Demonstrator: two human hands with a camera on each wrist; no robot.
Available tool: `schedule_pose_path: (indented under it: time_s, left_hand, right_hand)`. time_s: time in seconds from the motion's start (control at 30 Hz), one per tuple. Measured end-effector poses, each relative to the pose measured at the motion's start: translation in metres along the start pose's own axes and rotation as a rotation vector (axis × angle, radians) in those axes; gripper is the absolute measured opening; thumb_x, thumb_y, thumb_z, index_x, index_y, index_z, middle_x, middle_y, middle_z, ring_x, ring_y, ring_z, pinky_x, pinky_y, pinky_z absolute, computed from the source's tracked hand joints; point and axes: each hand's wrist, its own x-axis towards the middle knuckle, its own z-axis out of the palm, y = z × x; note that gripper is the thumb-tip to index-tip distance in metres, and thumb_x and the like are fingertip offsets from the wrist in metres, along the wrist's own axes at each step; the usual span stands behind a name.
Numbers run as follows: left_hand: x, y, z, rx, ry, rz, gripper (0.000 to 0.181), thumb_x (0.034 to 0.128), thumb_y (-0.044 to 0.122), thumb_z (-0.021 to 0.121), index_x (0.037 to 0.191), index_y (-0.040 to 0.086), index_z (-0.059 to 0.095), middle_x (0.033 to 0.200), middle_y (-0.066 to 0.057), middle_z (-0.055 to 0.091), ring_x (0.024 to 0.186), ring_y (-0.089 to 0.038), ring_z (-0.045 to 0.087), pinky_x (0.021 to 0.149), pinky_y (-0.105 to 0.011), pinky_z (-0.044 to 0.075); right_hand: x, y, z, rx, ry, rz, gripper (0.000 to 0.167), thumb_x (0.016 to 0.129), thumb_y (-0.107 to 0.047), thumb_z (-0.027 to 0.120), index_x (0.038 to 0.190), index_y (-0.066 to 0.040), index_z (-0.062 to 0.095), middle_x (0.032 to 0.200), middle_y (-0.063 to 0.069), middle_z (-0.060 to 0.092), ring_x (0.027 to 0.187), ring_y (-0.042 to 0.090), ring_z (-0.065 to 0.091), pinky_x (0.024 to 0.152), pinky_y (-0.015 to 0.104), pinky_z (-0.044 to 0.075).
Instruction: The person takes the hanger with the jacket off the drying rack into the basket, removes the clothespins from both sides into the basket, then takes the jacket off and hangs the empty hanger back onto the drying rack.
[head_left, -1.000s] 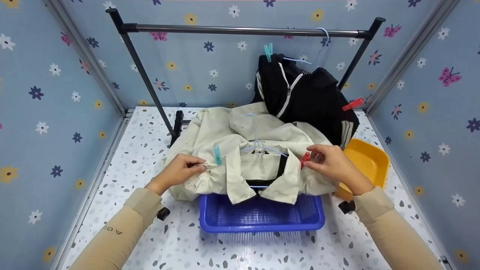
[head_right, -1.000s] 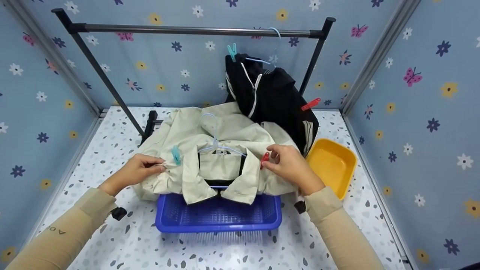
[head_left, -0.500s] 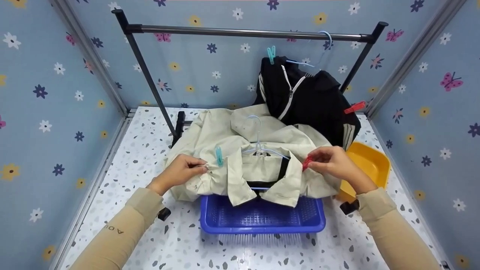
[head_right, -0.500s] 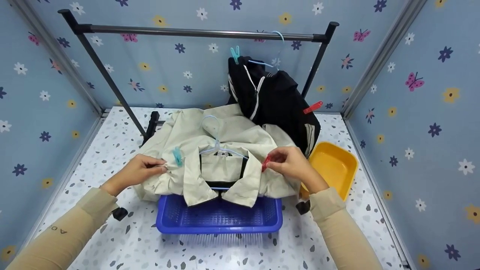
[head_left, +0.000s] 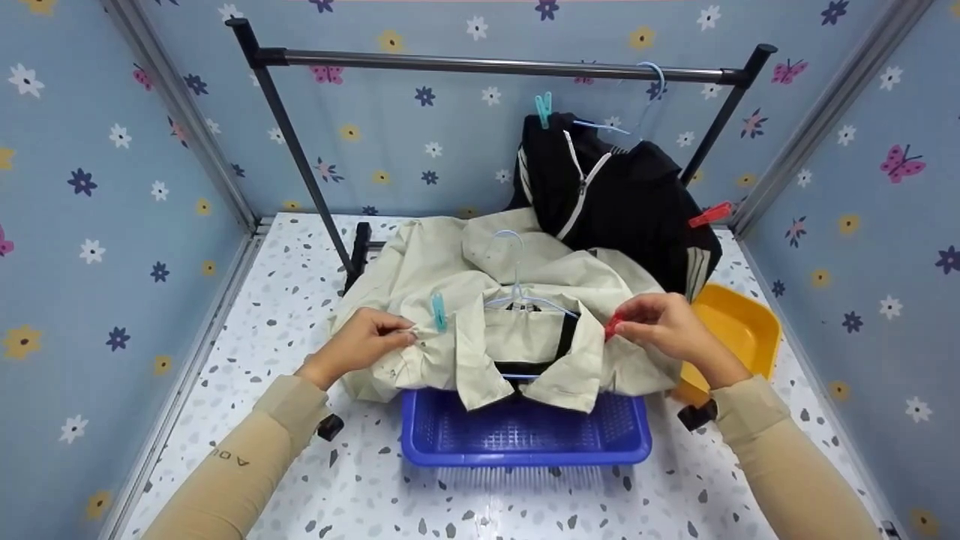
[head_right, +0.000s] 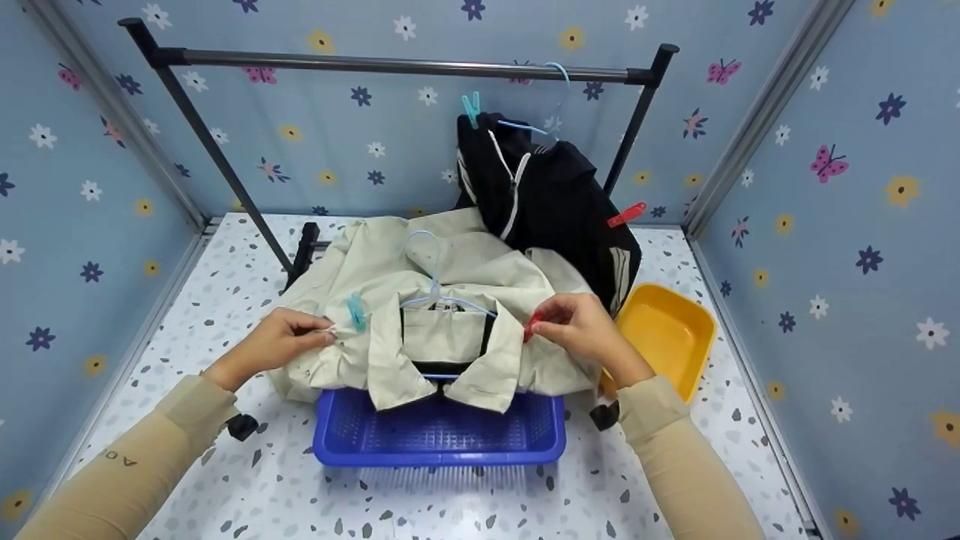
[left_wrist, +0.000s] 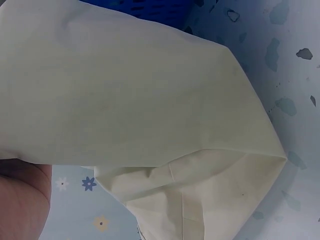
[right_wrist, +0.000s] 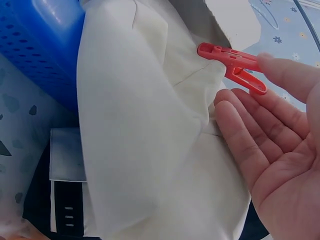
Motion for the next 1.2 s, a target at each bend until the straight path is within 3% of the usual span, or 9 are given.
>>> schedule_pose_path:
  time_s: [0.47, 0.97, 1.2]
  left_hand:
    - [0.000, 0.001, 0.001, 0.012, 0.007, 0.001, 0.019, 0.0973, 0.006, 0.078, 0.114, -0.003, 0.083, 0.096, -0.018, 0.080, 0.074, 0.000, 0.058, 0.069, -0.016, 0.048]
    - [0.000, 0.001, 0.002, 0.003, 0.001, -0.017, 0.020, 0.0974, 0.006, 0.078, 0.115, -0.002, 0.083, 0.100, -0.018, 0.082, 0.077, 0.001, 0.060, 0.072, -0.016, 0.050]
    - [0.001, -0.001, 0.002, 0.006, -0.001, -0.009, 0.020, 0.0975, 0.006, 0.078, 0.115, -0.002, 0.083, 0.101, -0.019, 0.082, 0.076, 0.001, 0.060, 0.071, -0.015, 0.049]
  right_hand:
    - [-0.002, -0.003, 0.001, -0.028, 0.045, -0.059, 0.007, 0.093, -0.001, 0.084, 0.096, 0.004, 0.082, 0.090, 0.023, 0.080, 0.069, 0.002, 0.067, 0.063, 0.015, 0.056]
    - [-0.002, -0.006, -0.007, -0.019, 0.111, -0.098, 0.008, 0.092, 0.002, 0.083, 0.096, 0.008, 0.081, 0.091, 0.026, 0.080, 0.072, 0.001, 0.069, 0.070, 0.014, 0.059]
    - [-0.001, -0.011, -0.014, -0.021, 0.155, -0.111, 0.010, 0.092, 0.002, 0.083, 0.094, 0.011, 0.080, 0.088, 0.026, 0.079, 0.068, 0.004, 0.069, 0.066, 0.014, 0.058]
